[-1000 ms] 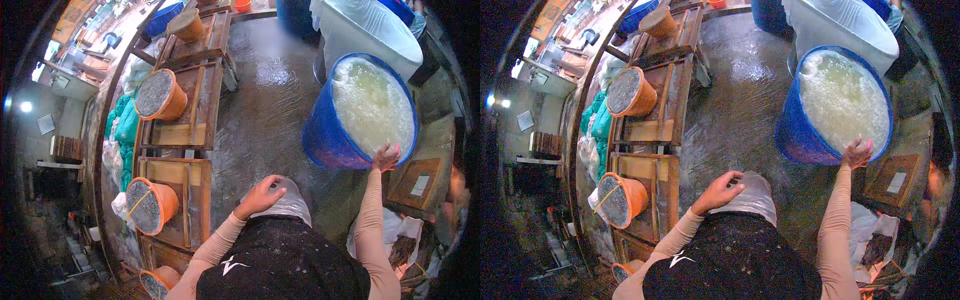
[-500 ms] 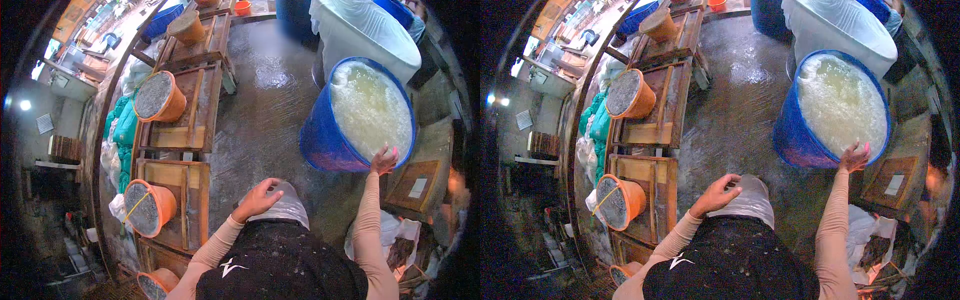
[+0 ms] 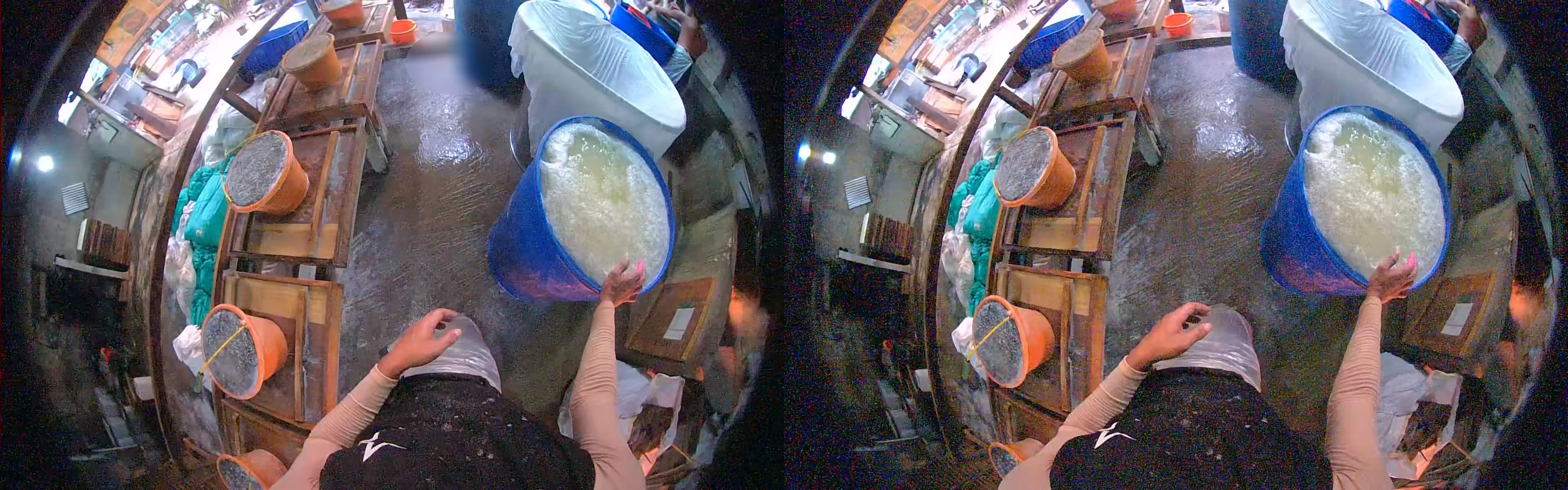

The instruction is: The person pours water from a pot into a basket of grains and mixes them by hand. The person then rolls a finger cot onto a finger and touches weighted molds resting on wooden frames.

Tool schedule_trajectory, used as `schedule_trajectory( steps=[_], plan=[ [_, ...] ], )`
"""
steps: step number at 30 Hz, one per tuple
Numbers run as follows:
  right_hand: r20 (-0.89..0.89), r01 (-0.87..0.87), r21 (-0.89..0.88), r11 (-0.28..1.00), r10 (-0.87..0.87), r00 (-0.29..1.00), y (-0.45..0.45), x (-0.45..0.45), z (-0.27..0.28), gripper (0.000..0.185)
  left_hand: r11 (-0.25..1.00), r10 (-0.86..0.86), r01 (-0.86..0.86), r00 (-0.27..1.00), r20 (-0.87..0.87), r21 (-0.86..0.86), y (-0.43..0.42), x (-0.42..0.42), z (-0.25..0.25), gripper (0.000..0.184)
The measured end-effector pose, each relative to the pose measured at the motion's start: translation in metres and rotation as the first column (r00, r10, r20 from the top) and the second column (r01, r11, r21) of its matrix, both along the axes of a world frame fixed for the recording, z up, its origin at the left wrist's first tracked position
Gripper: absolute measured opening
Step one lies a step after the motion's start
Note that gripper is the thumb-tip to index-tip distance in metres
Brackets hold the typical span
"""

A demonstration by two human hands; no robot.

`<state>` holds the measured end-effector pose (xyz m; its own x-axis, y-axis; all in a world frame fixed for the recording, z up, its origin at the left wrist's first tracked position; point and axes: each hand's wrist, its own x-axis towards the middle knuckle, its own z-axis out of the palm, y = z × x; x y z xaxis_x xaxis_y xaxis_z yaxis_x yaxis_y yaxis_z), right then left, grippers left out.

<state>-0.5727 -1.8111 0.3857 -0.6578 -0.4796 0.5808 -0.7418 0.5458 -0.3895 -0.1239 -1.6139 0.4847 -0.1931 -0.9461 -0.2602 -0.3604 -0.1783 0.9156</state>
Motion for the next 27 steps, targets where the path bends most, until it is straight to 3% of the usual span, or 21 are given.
schedule_trajectory(
  steps=[3, 7, 8, 9, 10, 11, 12, 13, 14, 15, 18, 21, 24, 27],
  plan=[
    [-0.021, -0.059, -0.029, 0.998, 0.059, 0.998, 0.000, -0.004, -0.003, 0.052, 1.000, 0.007, -0.007, 1.000, 0.004, 0.018, 0.000, 0.000, 0.002, 0.046],
    [-0.108, -0.011, 0.126, 0.992, 0.025, 0.994, 0.010, 0.019, 0.030, 0.051, 0.999, 0.023, -0.024, 0.999, -0.031, -0.044, -0.001, 0.001, -0.001, 0.045],
    [-0.125, -0.193, 0.029, 0.981, 0.195, 0.973, 0.007, -0.003, 0.012, 0.054, 0.990, 0.129, -0.133, 0.989, -0.070, -0.042, 0.000, -0.002, -0.003, 0.045],
    [0.079, -0.345, -0.311, 0.886, 0.386, 0.919, -0.031, -0.111, -0.101, 0.054, 0.992, 0.098, -0.099, 0.995, -0.006, -0.084, 0.000, -0.001, -0.004, 0.048],
    [-0.027, -0.188, 0.117, 0.975, 0.192, 0.981, 0.000, -0.024, -0.014, 0.042, 0.990, 0.090, -0.081, 0.994, 0.069, -0.113, 0.004, 0.003, -0.006, 0.050],
    [0.451, -0.141, 0.242, 0.960, 0.018, 0.893, -0.059, -0.156, -0.059, 0.044, 0.963, 0.186, -0.181, 0.982, 0.009, -0.198, 0.009, 0.004, -0.004, 0.050],
    [0.707, -0.114, 0.474, 0.873, -0.300, 0.641, -0.083, -0.205, -0.048, 0.045, 0.940, 0.264, -0.256, 0.965, 0.002, -0.226, 0.015, 0.004, -0.006, 0.049],
    [0.593, -0.105, 0.523, 0.846, -0.272, 0.758, -0.112, -0.222, -0.061, 0.046, 0.910, 0.344, -0.333, 0.939, -0.002, -0.247, 0.022, 0.006, -0.010, 0.048],
    [0.370, -0.218, 0.338, 0.916, 0.083, 0.925, -0.084, -0.129, -0.033, 0.046, 0.875, 0.415, -0.410, 0.909, -0.037, -0.257, 0.031, 0.013, -0.012, 0.046],
    [0.189, -0.378, 0.217, 0.900, 0.342, 0.921, -0.057, -0.051, -0.003, 0.046, 0.812, 0.528, -0.524, 0.847, -0.056, -0.259, 0.044, 0.012, -0.016, 0.046],
    [0.110, -0.763, 0.208, 0.612, 0.761, 0.640, -0.088, 0.094, 0.030, 0.047, 0.629, 0.761, -0.758, 0.646, -0.064, -0.172, 0.099, 0.024, -0.023, 0.046],
    [0.150, -0.926, 0.213, 0.313, 0.925, 0.348, -0.097, 0.215, 0.034, 0.048, 0.332, 0.942, -0.934, 0.336, -0.011, -0.128, 0.166, 0.023, -0.032, 0.044],
    [0.223, -0.974, 0.225, 0.020, 0.972, 0.071, -0.078, 0.306, 0.036, 0.049, 0.078, 0.995, -0.986, 0.067, 0.076, -0.149, 0.238, 0.013, -0.046, 0.043],
    [0.252, -0.970, 0.210, -0.120, 0.966, -0.065, -0.061, 0.350, 0.043, 0.049, -0.111, 0.978, -0.968, -0.146, 0.146, -0.224, 0.297, -0.015, -0.032, 0.043]
  ],
)
